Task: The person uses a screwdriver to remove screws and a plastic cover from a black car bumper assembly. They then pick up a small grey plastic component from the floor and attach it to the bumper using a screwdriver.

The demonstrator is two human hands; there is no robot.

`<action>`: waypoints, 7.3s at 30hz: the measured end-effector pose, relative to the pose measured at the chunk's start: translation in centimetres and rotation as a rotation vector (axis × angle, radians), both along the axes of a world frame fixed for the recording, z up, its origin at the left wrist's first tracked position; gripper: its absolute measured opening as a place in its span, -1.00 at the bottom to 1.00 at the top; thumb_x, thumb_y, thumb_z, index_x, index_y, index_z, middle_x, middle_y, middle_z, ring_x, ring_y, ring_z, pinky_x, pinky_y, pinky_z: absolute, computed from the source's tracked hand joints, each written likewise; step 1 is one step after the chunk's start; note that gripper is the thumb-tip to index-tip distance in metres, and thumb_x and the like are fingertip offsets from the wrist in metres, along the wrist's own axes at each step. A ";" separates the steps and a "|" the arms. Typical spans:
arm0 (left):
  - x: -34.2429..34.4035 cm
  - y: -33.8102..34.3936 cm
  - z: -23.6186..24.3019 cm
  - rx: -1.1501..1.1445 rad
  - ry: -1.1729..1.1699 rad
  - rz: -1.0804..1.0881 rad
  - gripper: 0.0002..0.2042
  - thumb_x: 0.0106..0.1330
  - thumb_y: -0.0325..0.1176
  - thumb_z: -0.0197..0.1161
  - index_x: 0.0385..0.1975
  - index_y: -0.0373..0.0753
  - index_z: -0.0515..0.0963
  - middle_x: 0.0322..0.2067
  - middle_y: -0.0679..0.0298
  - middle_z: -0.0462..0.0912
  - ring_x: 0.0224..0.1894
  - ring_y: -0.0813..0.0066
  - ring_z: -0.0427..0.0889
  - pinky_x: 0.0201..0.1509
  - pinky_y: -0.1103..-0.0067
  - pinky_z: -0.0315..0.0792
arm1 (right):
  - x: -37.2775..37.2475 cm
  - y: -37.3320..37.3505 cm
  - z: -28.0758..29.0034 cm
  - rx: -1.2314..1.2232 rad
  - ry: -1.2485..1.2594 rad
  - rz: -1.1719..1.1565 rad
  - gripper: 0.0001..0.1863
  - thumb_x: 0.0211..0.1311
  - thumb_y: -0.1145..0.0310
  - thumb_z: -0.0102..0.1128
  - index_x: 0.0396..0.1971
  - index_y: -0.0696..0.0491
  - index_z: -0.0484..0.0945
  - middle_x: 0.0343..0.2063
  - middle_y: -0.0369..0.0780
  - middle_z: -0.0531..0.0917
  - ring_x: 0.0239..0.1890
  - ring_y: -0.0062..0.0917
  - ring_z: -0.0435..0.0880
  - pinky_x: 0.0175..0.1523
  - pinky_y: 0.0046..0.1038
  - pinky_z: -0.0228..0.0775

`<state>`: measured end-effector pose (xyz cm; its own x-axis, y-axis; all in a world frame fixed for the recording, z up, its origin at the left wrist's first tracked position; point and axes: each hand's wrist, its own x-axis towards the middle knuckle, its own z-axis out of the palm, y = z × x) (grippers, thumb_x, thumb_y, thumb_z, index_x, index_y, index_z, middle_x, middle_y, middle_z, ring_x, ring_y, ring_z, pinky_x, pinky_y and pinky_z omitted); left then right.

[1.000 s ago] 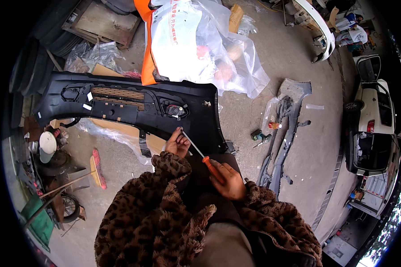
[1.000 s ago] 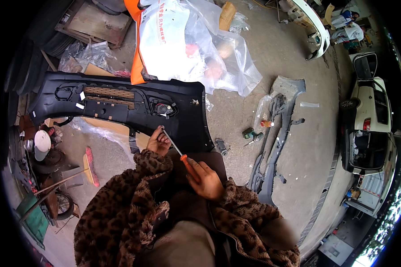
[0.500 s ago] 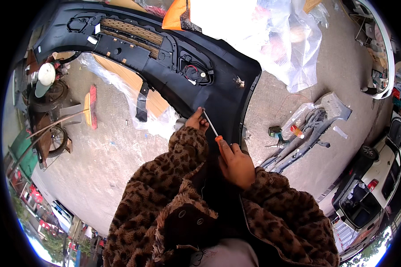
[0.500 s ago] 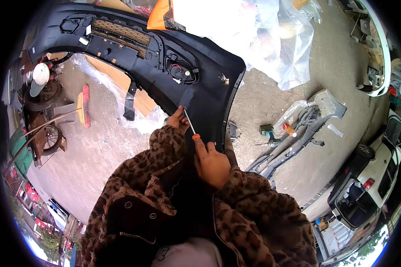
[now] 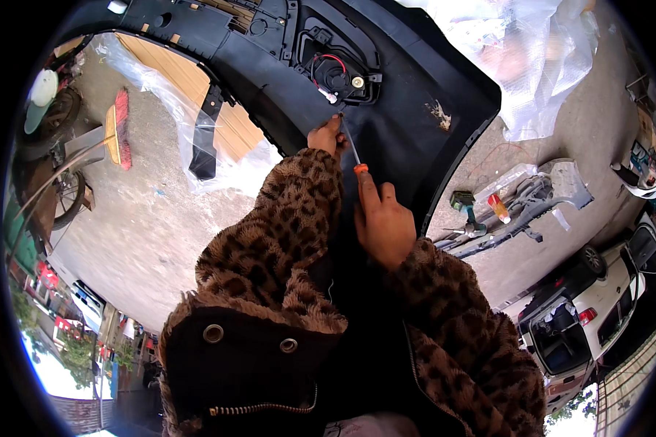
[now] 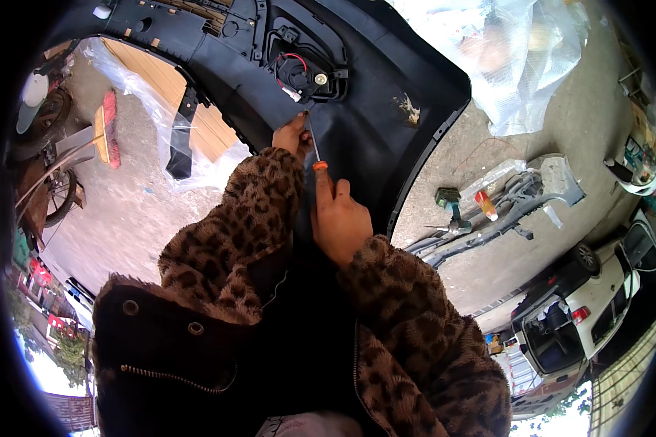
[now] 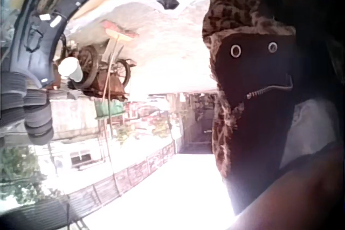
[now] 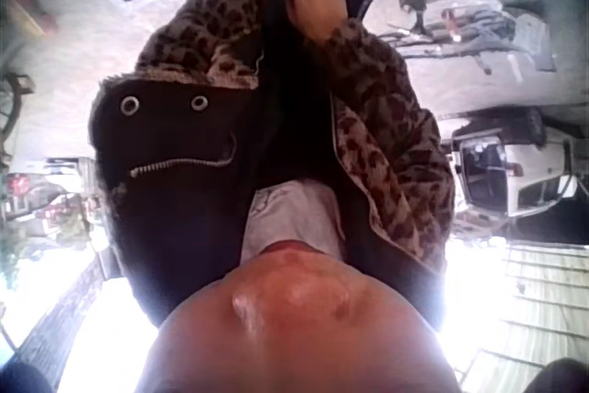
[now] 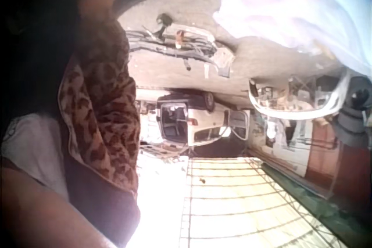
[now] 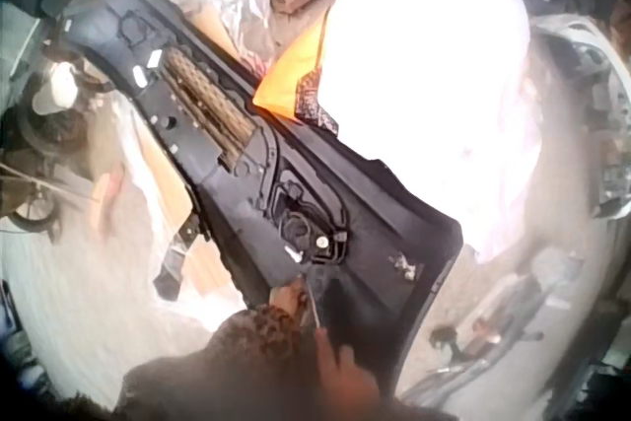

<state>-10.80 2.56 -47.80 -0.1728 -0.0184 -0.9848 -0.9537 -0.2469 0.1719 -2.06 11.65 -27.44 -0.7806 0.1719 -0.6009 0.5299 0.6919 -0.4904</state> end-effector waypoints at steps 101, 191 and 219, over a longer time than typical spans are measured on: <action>2.2 2.6 -3.1 0.446 0.134 0.130 -0.61 0.26 0.00 0.21 -0.24 -0.25 0.45 -0.61 0.34 0.40 -0.59 0.37 0.42 -0.48 0.45 0.35 | -9.1 -1.1 -2.3 0.407 0.201 0.322 -0.58 0.33 0.14 -0.02 0.04 0.13 0.38 -0.60 -0.26 0.41 -0.64 -0.54 0.42 -0.52 -0.39 0.27; -4.8 -2.0 5.4 0.694 0.075 0.273 -0.74 0.35 -0.14 0.16 -0.39 -0.20 0.37 -0.50 0.39 0.31 -0.46 0.59 0.26 -0.36 0.60 0.27 | -3.7 2.5 8.2 -0.080 0.180 -0.118 -0.54 0.10 0.50 0.20 0.07 0.14 0.46 -0.36 -0.07 0.55 -0.37 -0.25 0.61 -0.26 -0.35 0.46; -4.6 -2.9 5.4 0.778 0.137 0.363 -0.75 0.42 -0.14 0.03 -0.27 -0.22 0.41 -0.55 0.46 0.25 -0.50 0.62 0.23 -0.42 0.63 0.21 | -3.1 -0.9 7.0 -0.120 0.123 -0.324 -0.52 0.08 0.51 0.21 0.08 0.13 0.44 -0.34 -0.09 0.55 -0.32 -0.25 0.59 -0.24 -0.33 0.46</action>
